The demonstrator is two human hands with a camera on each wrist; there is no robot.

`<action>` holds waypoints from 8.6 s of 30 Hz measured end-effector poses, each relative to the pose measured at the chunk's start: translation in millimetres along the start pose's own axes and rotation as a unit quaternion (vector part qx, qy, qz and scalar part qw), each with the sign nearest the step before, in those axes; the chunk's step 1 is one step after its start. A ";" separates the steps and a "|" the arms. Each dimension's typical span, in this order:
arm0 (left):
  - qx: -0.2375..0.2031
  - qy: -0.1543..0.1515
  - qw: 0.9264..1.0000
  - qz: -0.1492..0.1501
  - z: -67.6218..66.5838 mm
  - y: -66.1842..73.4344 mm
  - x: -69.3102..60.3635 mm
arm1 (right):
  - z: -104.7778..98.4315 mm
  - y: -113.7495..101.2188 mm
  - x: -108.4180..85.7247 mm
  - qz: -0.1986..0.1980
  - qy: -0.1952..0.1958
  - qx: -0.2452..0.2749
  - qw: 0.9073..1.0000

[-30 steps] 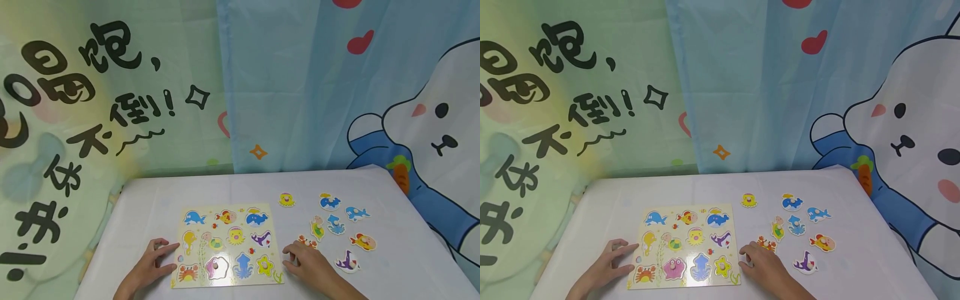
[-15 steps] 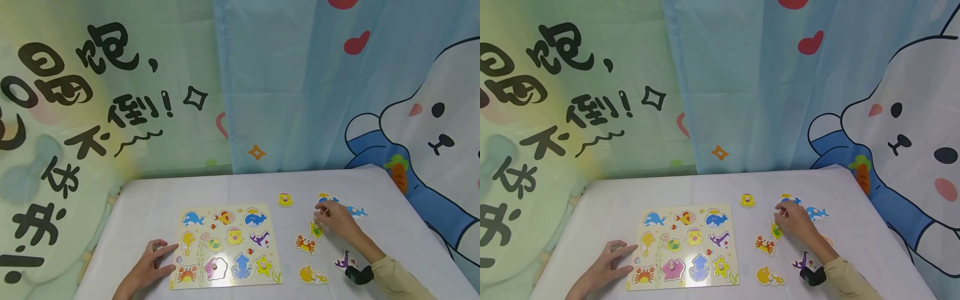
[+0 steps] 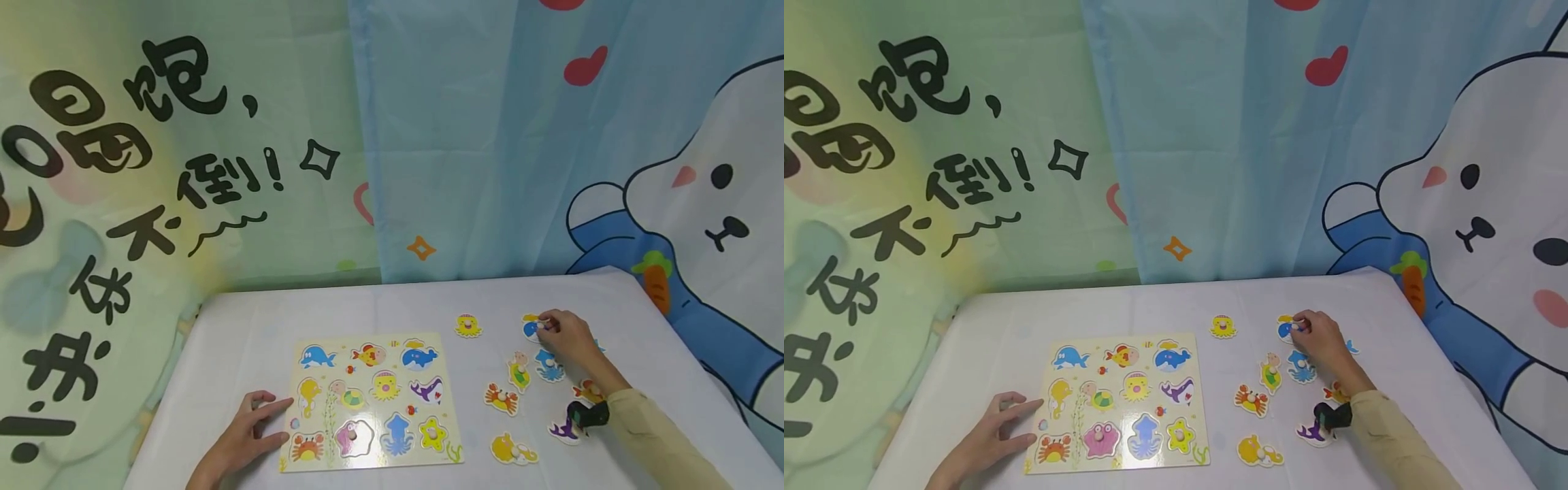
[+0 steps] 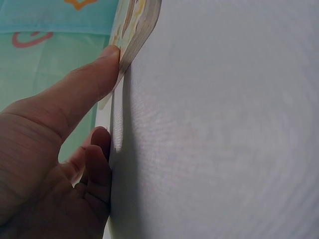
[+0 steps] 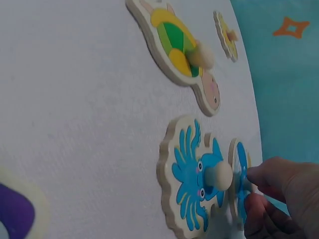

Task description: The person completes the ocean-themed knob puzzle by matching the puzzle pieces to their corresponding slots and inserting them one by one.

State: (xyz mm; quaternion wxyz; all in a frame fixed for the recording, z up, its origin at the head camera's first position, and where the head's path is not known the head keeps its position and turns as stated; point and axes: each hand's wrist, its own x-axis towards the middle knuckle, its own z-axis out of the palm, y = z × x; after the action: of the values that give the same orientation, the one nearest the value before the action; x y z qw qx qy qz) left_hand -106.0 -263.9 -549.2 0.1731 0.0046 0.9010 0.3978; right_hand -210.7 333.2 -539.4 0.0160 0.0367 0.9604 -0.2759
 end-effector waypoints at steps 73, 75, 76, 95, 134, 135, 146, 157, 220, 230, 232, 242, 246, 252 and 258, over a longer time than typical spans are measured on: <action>0.009 0.003 1.000 0.009 -0.6 -0.3 0.5 | 30.1 -103.6 -19.3 -0.149 0.014 0.040 0.988; 0.008 0.004 1.000 0.008 -0.8 0.0 0.1 | 38.4 -116.3 -21.9 -0.164 0.014 0.042 0.986; 0.007 0.004 1.000 0.008 -0.7 -0.1 0.0 | 42.4 -122.9 -23.5 -0.172 0.014 0.042 0.984; 0.017 0.002 1.000 0.011 0.3 -4.5 2.1 | 108.9 -185.8 -29.4 -0.138 -0.034 0.040 0.989; 0.014 0.004 1.000 -0.005 -0.1 1.3 0.1 | 107.7 -183.7 -27.8 -0.103 -0.104 0.066 0.987; 0.015 0.004 1.000 -0.004 -0.2 1.5 0.5 | 107.5 -182.7 -27.1 -0.103 -0.105 0.070 0.987; 0.012 0.004 1.000 0.009 0.0 1.0 1.4 | 108.1 -174.3 -21.1 -0.083 -0.116 0.097 0.985; 0.007 0.003 1.000 0.008 -0.4 0.9 1.5 | 107.0 -174.0 -21.2 -0.073 -0.132 0.107 0.983; 0.017 0.008 1.000 0.002 0.9 -3.6 1.3 | 62.0 -97.3 29.4 -0.090 -0.052 0.069 0.992; 0.022 0.007 1.000 -0.004 -0.1 -0.5 0.2 | 64.9 -109.3 23.2 -0.088 -0.054 0.075 0.992; 0.025 0.007 1.000 -0.004 0.1 -0.6 0.1 | 65.6 -116.0 20.0 -0.096 -0.054 0.077 0.991; 0.024 0.004 1.000 -0.013 1.4 0.0 -0.9 | 73.2 -167.7 -12.6 -0.137 -0.052 0.087 0.985; 0.022 0.005 1.000 -0.012 1.6 0.3 -0.4 | 81.7 -188.2 -28.5 -0.168 -0.056 0.095 0.980; 0.021 0.004 1.000 -0.011 1.7 -0.7 0.3 | 99.3 -210.5 -48.9 -0.227 -0.073 0.094 0.967; 0.024 0.006 1.000 -0.010 2.0 -0.9 0.9 | 116.2 -222.2 -62.3 -0.247 -0.096 0.098 0.959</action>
State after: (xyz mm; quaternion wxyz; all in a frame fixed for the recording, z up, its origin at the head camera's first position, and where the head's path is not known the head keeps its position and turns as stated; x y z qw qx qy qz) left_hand -106.2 -262.9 -551.4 0.1712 -0.0032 0.9112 0.3746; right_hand -165.1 79.9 -517.2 0.0358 -0.2269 0.9019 -0.3659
